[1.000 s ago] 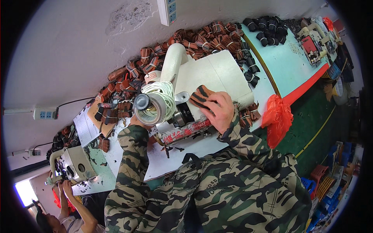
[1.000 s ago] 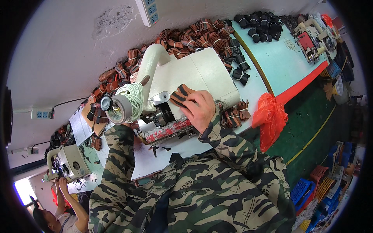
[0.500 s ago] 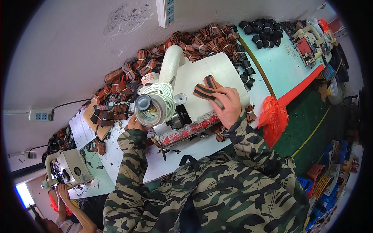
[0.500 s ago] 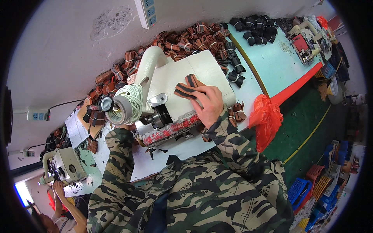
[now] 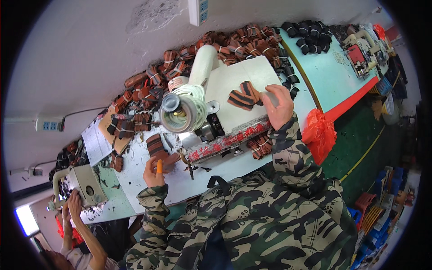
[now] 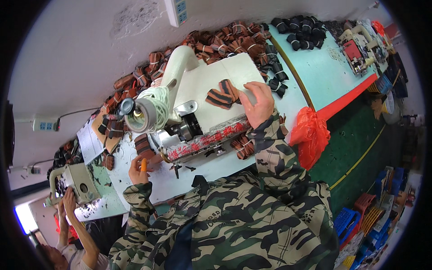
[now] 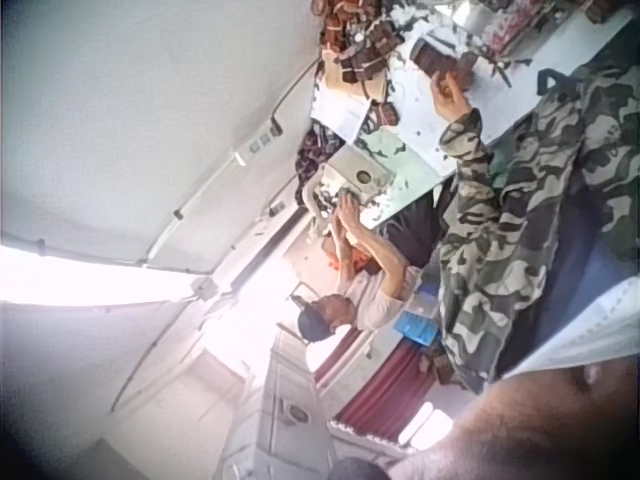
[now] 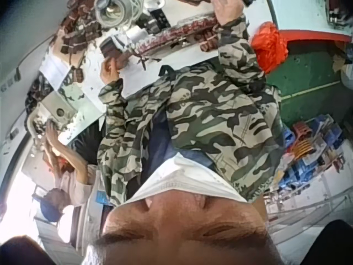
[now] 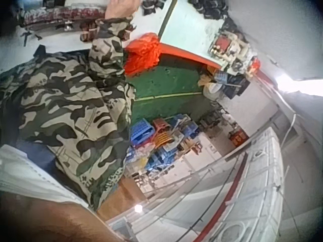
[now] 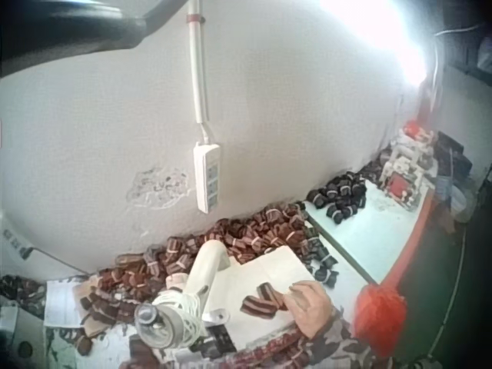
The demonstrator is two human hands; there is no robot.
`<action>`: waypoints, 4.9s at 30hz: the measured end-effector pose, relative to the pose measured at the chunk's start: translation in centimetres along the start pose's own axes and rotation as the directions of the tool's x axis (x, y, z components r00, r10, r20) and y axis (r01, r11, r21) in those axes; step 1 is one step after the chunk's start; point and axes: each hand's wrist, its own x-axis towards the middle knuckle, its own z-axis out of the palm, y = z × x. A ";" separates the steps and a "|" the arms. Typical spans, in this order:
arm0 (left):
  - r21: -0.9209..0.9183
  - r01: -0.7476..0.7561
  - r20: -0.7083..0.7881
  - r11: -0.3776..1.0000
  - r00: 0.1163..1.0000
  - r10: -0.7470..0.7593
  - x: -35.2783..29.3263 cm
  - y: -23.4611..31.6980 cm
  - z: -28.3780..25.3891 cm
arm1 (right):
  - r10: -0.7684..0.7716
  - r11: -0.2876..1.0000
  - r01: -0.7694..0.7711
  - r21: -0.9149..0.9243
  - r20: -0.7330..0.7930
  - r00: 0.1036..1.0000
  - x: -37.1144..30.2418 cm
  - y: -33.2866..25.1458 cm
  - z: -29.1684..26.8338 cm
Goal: The person feeds leather pieces through an edge skiving machine, arranges the processed pieces into stacks on top of the machine, and bundles pieces together by hand.
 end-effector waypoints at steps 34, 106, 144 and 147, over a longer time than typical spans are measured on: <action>0.562 -0.184 0.213 0.806 0.974 0.074 -0.7 -6.3 2.7 | -0.396 0.880 0.066 0.471 0.647 0.652 -15.4 -17.6 20.4; -0.505 0.513 0.693 0.694 0.721 -0.028 -3.9 9.4 5.5 | -0.175 0.889 -0.083 0.449 0.503 0.846 -11.4 -13.8 4.5; -0.600 0.110 0.310 0.792 0.945 0.104 0.3 15.6 22.2 | 0.094 0.781 -0.400 0.480 0.542 0.835 -3.5 -4.1 2.1; -0.614 0.115 0.305 0.781 0.947 0.100 1.1 15.6 22.7 | 0.050 0.758 -0.377 0.533 0.529 0.847 -2.8 -4.0 2.2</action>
